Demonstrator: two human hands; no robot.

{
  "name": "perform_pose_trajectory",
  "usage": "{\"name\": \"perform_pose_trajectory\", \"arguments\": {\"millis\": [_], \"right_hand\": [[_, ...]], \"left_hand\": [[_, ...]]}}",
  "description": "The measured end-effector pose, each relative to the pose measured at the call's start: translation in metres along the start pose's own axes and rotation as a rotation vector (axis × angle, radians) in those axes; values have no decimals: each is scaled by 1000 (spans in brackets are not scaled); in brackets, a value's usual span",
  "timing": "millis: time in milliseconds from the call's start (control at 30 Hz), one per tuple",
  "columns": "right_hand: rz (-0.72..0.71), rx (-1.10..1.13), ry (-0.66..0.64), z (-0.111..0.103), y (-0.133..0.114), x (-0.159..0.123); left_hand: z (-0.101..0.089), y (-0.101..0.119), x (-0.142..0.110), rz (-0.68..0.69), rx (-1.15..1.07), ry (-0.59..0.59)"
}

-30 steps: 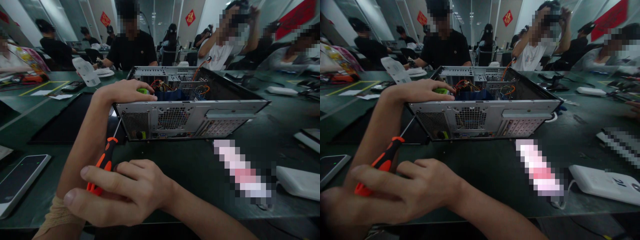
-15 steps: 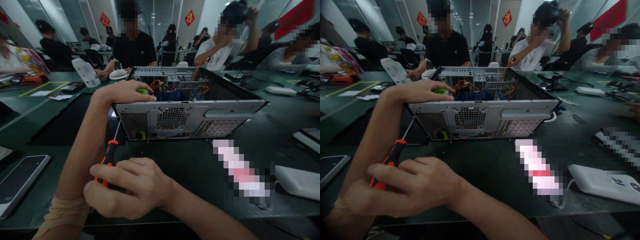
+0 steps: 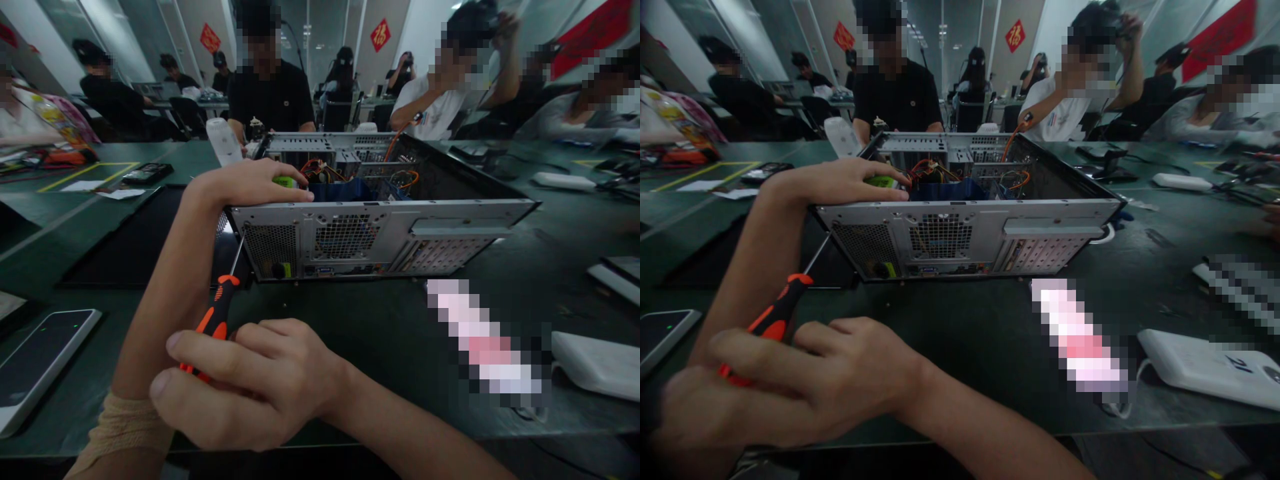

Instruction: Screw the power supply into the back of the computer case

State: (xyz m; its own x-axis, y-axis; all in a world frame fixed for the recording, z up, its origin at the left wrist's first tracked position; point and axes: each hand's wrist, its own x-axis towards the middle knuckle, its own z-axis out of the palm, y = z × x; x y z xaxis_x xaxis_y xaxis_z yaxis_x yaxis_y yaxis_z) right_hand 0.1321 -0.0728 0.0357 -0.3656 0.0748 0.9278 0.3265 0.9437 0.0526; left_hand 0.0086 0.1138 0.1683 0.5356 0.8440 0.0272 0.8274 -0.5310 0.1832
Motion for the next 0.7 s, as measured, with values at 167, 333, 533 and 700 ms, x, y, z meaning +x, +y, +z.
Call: {"name": "perform_pose_trajectory", "arguments": {"millis": [167,333,533,700], "right_hand": [[-28,49,-38,-4,4,5],[9,109,15,-1,5,1],[21,56,72,1,3,-1],[37,112,54,-1,3,0]], "left_hand": [[0,3,-2,-11,9,16],[-1,5,-2,-20,31,10],[-1,5,-3,-25,15,9],[-1,4,-3,-23,10,9]]}}
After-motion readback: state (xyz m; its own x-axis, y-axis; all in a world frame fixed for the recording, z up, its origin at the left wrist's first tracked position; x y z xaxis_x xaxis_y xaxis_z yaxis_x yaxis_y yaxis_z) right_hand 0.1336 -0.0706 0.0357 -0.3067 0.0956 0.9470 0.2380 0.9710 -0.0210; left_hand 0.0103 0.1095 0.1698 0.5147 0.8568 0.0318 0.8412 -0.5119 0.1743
